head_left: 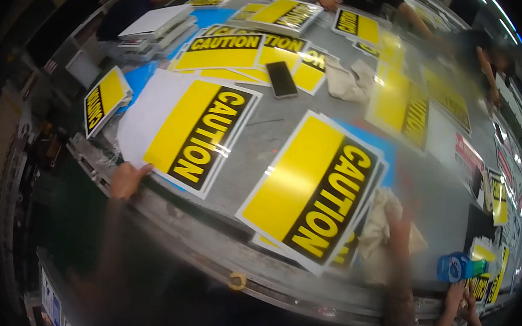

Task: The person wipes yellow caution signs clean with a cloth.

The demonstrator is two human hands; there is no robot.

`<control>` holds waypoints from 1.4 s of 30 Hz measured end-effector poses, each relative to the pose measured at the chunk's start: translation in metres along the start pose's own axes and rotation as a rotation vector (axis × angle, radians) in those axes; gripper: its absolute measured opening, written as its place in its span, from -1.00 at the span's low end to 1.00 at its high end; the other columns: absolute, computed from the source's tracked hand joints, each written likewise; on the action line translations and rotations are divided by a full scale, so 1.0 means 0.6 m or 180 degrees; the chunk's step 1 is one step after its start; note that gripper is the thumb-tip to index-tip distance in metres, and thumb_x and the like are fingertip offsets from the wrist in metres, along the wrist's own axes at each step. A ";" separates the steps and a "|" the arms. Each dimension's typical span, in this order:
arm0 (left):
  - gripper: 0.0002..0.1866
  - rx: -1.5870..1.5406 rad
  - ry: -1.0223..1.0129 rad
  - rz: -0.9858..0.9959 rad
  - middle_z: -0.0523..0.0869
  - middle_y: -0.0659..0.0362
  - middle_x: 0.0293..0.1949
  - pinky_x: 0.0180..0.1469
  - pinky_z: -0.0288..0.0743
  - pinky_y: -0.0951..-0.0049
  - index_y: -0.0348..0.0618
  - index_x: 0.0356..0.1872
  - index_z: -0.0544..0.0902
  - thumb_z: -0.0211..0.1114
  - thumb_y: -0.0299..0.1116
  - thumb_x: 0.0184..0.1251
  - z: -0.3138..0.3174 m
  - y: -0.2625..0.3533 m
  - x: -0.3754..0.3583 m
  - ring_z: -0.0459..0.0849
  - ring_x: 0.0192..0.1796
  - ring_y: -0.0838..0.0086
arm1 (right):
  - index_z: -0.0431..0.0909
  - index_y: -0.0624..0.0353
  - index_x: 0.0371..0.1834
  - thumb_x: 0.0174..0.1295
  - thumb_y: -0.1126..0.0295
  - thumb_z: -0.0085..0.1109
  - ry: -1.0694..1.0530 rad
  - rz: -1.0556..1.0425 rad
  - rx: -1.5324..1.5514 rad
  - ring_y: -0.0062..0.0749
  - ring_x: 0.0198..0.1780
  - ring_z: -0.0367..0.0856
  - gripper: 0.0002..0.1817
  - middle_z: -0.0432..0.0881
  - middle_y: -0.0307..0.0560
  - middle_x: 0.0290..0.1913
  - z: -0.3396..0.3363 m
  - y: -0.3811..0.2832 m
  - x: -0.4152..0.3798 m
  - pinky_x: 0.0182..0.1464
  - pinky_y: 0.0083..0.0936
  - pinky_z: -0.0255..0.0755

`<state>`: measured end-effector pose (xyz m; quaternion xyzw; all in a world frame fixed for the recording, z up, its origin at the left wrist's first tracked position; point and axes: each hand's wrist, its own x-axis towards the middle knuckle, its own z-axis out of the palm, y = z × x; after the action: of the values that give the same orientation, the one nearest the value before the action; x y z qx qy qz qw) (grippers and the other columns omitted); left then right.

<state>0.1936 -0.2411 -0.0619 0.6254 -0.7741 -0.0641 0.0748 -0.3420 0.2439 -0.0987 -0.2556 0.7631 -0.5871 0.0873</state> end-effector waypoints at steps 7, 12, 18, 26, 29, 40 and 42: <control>-0.63 -0.1371 -0.0744 0.1635 0.79 0.04 -0.26 -0.10 0.63 0.24 -0.24 0.01 0.76 0.61 -0.19 0.39 -0.092 0.290 -0.226 0.78 -0.21 0.19 | 0.64 0.33 0.21 0.54 0.20 0.38 -0.0663 0.0544 0.0965 -0.57 -0.01 0.70 -0.59 0.75 -0.16 0.04 0.018 -0.051 0.009 0.04 -0.55 0.58; -0.46 -0.0948 -0.0717 0.2334 0.78 0.09 -0.15 0.00 0.68 0.27 -0.21 0.06 0.78 0.73 -0.08 0.18 -0.014 0.335 -0.270 0.79 -0.10 0.22 | 0.63 0.33 0.22 0.54 0.18 0.39 -0.0367 0.0526 0.0689 -0.55 0.03 0.69 -0.57 0.75 -0.17 0.04 0.005 -0.020 0.003 0.11 -0.51 0.57; -0.46 -0.0633 -0.0849 0.1524 0.79 0.09 -0.22 -0.07 0.65 0.21 -0.21 -0.13 0.78 0.75 0.02 0.12 -0.007 0.368 -0.290 0.79 -0.17 0.22 | 0.62 0.31 0.28 0.53 0.17 0.40 -0.0484 0.0721 0.0512 -0.51 0.09 0.66 -0.53 0.73 -0.11 0.09 0.002 -0.038 0.000 0.19 -0.49 0.54; -0.56 -0.1061 -0.1272 0.0705 0.86 0.04 -0.21 -0.03 0.65 0.17 -0.21 -0.18 0.79 0.69 -0.04 0.19 -0.007 0.370 -0.293 0.84 -0.11 0.09 | 0.63 0.33 0.16 0.52 0.20 0.38 -0.0579 0.0501 0.0168 -0.52 0.04 0.62 -0.60 0.73 -0.12 -0.01 0.004 -0.061 0.003 0.13 -0.46 0.53; -0.56 -0.1294 -0.1328 0.0385 0.85 0.08 -0.27 -0.07 0.65 0.23 -0.22 -0.17 0.84 0.72 -0.05 0.18 -0.003 0.362 -0.296 0.82 -0.19 0.20 | 0.64 0.33 0.07 0.52 0.22 0.38 -0.0496 0.0144 -0.0078 -0.55 -0.01 0.61 -0.65 0.73 -0.16 -0.07 0.017 -0.063 0.000 0.07 -0.47 0.52; -0.53 -0.5556 -0.2485 -0.0896 0.71 0.07 0.30 0.20 0.79 0.17 -0.17 0.41 0.55 0.45 -0.27 0.63 -0.006 0.383 -0.306 0.79 0.20 0.33 | 0.73 0.18 0.01 0.19 0.23 0.68 -0.1220 -0.1176 -0.1466 0.05 -0.14 0.80 -0.58 0.76 0.07 -0.13 0.050 -0.086 -0.031 -0.12 -0.18 0.63; -0.47 -0.6657 -0.2609 -0.1219 0.66 0.04 0.40 0.25 0.79 0.21 -0.16 0.48 0.49 0.43 -0.24 0.64 0.015 0.409 -0.323 0.77 0.29 0.31 | 0.74 0.16 0.04 0.17 0.23 0.69 -0.1245 -0.1251 -0.1525 0.07 -0.12 0.79 -0.55 0.74 0.05 -0.11 0.054 -0.084 -0.029 -0.12 -0.15 0.63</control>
<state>-0.0032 -0.0003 -0.0301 0.2963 -0.1993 -0.8879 0.2900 -0.2985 0.2160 -0.0639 -0.5180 0.7841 -0.3373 0.0547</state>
